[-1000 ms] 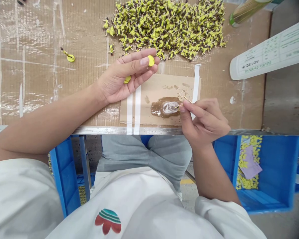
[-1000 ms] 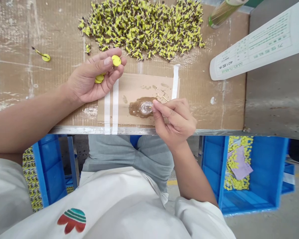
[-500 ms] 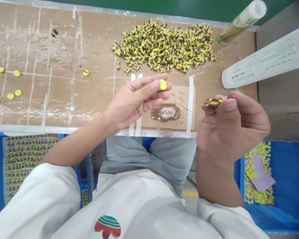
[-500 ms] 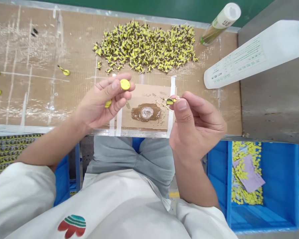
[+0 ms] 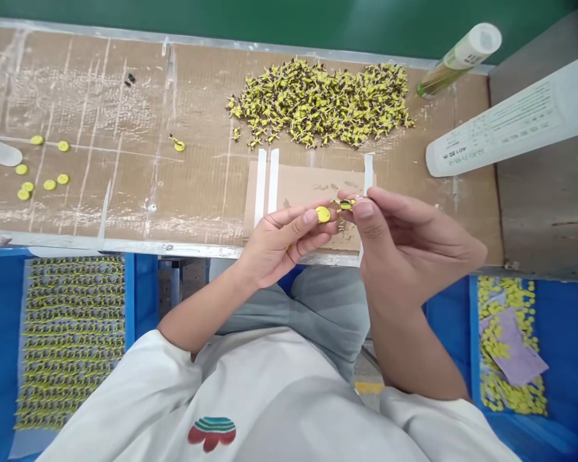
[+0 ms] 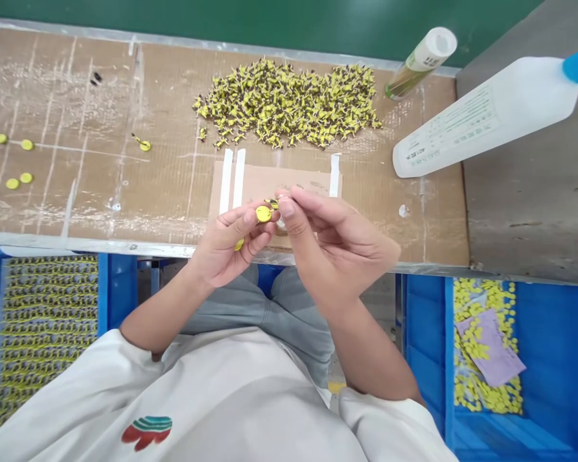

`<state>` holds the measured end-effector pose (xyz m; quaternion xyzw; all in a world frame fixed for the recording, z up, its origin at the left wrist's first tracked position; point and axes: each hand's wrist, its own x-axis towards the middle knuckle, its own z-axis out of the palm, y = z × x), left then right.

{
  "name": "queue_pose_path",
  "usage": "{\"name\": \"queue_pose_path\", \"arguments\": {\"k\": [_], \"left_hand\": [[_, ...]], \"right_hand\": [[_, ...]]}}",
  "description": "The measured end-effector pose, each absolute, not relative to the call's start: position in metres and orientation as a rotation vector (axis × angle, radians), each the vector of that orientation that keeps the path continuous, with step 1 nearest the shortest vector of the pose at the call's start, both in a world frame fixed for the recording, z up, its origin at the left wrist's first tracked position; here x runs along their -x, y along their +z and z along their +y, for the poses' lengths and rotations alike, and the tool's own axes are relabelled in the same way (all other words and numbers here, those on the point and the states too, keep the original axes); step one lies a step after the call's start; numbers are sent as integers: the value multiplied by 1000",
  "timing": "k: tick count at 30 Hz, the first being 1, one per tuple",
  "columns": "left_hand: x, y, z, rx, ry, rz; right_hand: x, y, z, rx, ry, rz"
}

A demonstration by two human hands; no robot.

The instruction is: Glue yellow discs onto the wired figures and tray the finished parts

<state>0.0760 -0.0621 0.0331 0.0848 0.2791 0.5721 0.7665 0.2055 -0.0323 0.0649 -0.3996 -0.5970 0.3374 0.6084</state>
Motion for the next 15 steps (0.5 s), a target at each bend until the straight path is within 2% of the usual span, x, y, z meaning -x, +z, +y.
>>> {"name": "queue_pose_path", "arguments": {"k": [15], "left_hand": [[-71,41,-60,-193,1195,662]], "right_hand": [[-205,58,-32,939,752,-1331]]}}
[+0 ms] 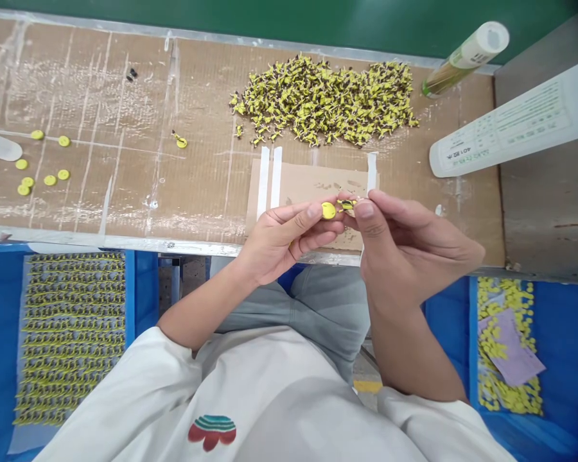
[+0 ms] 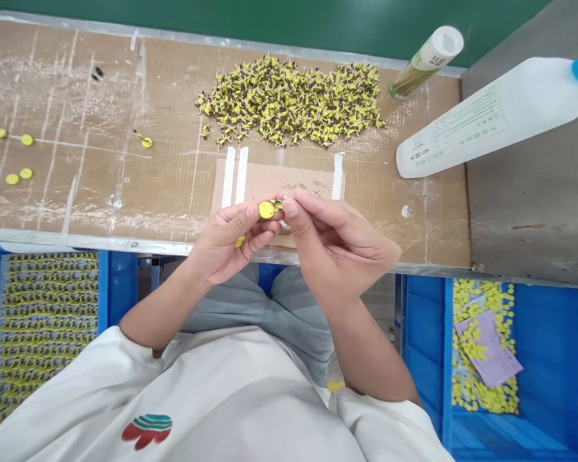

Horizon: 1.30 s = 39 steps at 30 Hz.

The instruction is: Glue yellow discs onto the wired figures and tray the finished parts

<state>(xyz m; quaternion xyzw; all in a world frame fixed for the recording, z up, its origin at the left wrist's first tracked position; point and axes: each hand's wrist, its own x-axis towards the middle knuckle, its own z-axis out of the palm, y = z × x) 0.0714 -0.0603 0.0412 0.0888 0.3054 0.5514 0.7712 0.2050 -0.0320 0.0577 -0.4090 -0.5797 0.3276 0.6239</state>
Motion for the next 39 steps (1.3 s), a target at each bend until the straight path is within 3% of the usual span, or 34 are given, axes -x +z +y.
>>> {"name": "queue_pose_path", "arguments": {"k": [39], "left_hand": [[-77,42,-58,-236,1265,748]], "right_hand": [[-218,60,-27,858,610,-1632]]}}
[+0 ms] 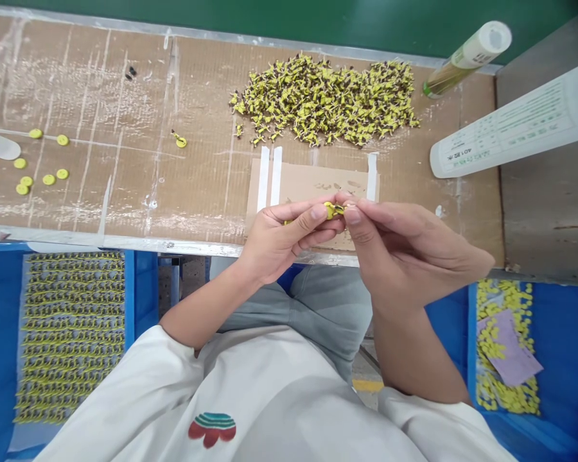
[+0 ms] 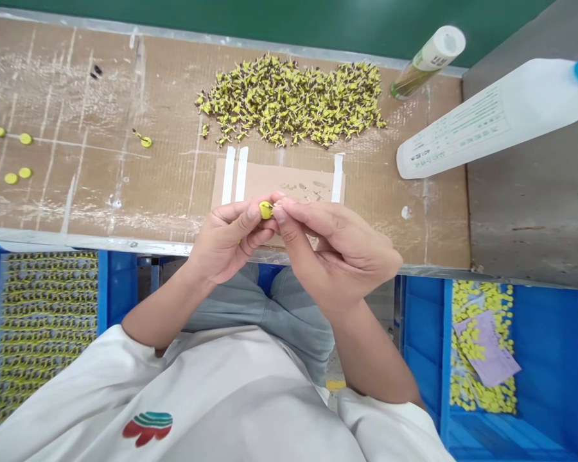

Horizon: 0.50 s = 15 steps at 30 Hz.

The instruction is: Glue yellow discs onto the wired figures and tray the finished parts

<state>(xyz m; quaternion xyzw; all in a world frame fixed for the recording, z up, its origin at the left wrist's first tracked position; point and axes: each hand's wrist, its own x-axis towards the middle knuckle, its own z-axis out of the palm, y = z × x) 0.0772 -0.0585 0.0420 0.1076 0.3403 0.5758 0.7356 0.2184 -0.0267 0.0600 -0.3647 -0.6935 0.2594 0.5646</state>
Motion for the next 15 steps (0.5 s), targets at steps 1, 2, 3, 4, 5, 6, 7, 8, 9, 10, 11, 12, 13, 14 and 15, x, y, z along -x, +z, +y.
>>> {"name": "queue_pose_path", "arguments": {"k": [1,2,3,4,5,6,7,8,9,10,11,12,13,14,15], "left_hand": [[-77,42,-59,-238,1264,748],[-77,42,-59,-236,1264,748],[-77,42,-59,-232,1265,748],[-78,42,-58,-227,1268,746],[-78,42,-58,-225,1272,742],[-78,42,-58,-223,1277,736],[-78,42,-58,-223,1283,728],[-78,41,-58,-226,1290,718],[-78,41,-58,-232,1297,708],[-78,41,-59,-239,1302,702],[-78,41,-59,-243,1305,702],[-78,41,-59,-246,1307,708],[-78,42,-59,-247,1307,718],[-78,42,-59,-246,1303,730],[-78,42,-59,-243,1300,741]], "right_hand": [[-219,60,-27,866,609,-1638],[-219,61,-27,868,607,-1646],[-219,61,-27,867,603,-1654],[-219,61,-27,863,596,-1661],[-219,61,-27,863,589,-1669],[-220,61,-27,867,586,-1674],[-220,61,-28,878,588,-1676],[-220,60,-28,892,595,-1674],[-220,59,-28,907,604,-1669],[-221,59,-29,917,613,-1663],[-221,58,-29,920,620,-1655],[-220,58,-29,920,623,-1645],[-220,57,-30,922,626,-1636],[-219,57,-30,927,631,-1628],[-219,57,-30,935,637,-1622]]}}
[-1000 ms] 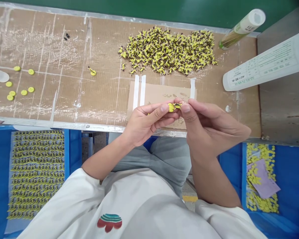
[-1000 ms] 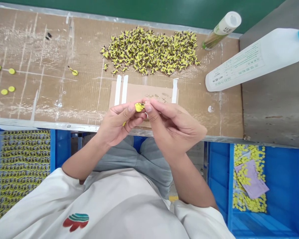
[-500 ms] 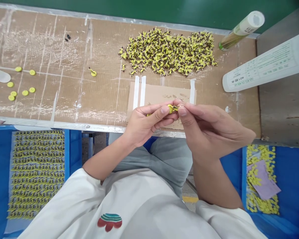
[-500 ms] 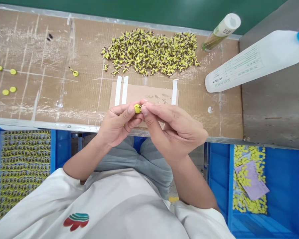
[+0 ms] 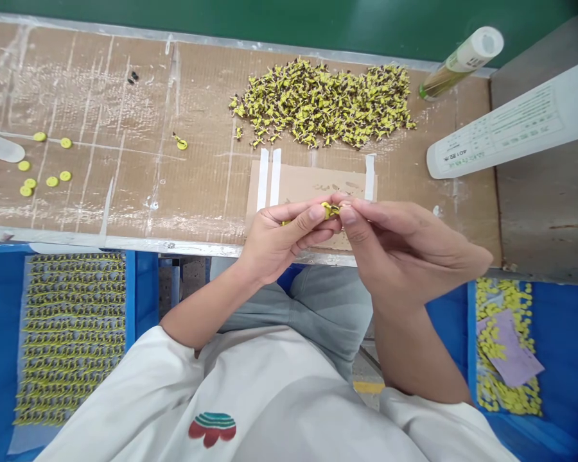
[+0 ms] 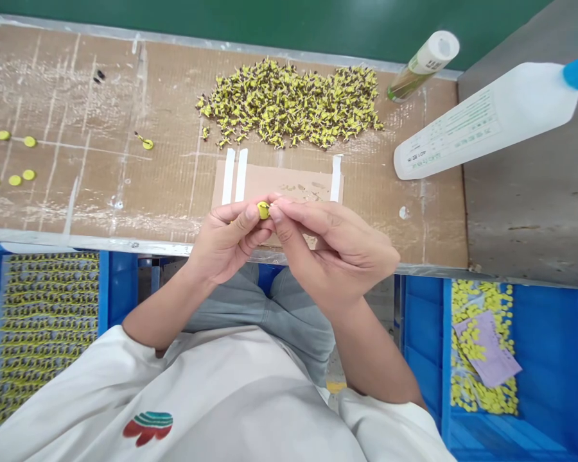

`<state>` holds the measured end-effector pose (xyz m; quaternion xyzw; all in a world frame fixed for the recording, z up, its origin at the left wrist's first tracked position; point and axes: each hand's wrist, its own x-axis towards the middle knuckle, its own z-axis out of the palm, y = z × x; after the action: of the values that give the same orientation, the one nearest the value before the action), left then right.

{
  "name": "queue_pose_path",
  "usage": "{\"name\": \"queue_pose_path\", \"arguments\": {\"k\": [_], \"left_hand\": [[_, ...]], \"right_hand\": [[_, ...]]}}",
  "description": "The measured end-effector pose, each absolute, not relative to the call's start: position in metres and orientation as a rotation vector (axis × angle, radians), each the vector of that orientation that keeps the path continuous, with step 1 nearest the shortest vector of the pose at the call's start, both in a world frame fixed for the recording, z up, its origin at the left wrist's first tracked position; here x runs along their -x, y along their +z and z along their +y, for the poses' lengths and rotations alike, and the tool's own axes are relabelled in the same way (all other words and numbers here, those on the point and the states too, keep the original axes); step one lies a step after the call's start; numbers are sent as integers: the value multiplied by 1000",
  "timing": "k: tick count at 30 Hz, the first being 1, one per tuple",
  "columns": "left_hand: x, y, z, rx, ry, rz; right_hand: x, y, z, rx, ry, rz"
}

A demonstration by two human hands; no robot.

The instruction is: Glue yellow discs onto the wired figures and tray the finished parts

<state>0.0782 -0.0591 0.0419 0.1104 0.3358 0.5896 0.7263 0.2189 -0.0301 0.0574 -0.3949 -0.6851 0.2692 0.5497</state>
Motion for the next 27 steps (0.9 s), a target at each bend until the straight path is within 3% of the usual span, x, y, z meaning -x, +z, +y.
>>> {"name": "queue_pose_path", "arguments": {"k": [27], "left_hand": [[-81,40,-59,-252,1300,678]], "right_hand": [[-218,62,-33,1024,693,-1549]]}}
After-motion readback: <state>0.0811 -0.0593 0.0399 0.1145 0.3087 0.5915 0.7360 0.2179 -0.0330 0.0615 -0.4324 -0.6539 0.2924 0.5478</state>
